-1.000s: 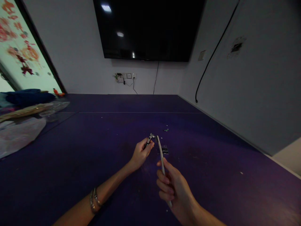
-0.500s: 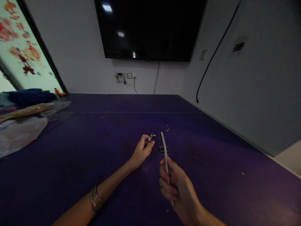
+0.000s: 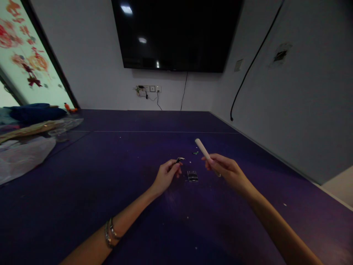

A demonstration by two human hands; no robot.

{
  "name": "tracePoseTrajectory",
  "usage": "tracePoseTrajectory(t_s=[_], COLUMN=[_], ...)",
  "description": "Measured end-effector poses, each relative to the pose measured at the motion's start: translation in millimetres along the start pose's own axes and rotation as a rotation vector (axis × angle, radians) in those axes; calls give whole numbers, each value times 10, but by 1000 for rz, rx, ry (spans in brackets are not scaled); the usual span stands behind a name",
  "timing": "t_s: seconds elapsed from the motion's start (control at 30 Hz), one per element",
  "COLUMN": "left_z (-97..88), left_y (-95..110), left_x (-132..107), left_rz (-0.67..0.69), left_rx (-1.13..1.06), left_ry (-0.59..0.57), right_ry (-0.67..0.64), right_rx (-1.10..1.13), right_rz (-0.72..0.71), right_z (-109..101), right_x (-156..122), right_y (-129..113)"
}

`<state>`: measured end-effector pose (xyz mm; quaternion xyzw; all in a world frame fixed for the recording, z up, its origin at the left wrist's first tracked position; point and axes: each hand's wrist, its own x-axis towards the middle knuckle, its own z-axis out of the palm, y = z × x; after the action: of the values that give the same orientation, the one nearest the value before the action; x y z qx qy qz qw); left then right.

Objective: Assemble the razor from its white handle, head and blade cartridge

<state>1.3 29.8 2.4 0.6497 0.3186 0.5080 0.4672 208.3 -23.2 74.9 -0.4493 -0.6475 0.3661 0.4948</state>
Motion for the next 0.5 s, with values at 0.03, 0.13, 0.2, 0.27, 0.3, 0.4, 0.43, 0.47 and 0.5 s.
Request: tracePoseTrajectory(t_s=[0.03,0.13,0.2,0.27,0.3,0.4,0.43,0.47,0.5], left_z=[-3,-2,12,39,56,111,127,140,150], left_y=[4,16,25,35,41,53,56,59,63], left_x=[1,-10,-25,-44,-54,-89,-100,-109,-117], left_rz=[9,28,33,36,36,15,4,-6,-12], left_rx=[17,63,78,76,74,70,67,64,61], left_ry=[4,22,34,33,27,17,15,13,13], right_ry=[-5,-7,-34,-62,-73,-88,-94,-104,-114], right_rx=[-73,-230,-303,-343,-349,-339,-329,-321,-316], right_rz=[-41,-78,-45,-8,8,31,29,24,21], right_z=[-48,-143,-161,-149,-136,-85,-72,-64,-62], right_x=[27,78,82,71,64,51,53,58,65], right_y=[23,110,160,188,193,200,206,216,231])
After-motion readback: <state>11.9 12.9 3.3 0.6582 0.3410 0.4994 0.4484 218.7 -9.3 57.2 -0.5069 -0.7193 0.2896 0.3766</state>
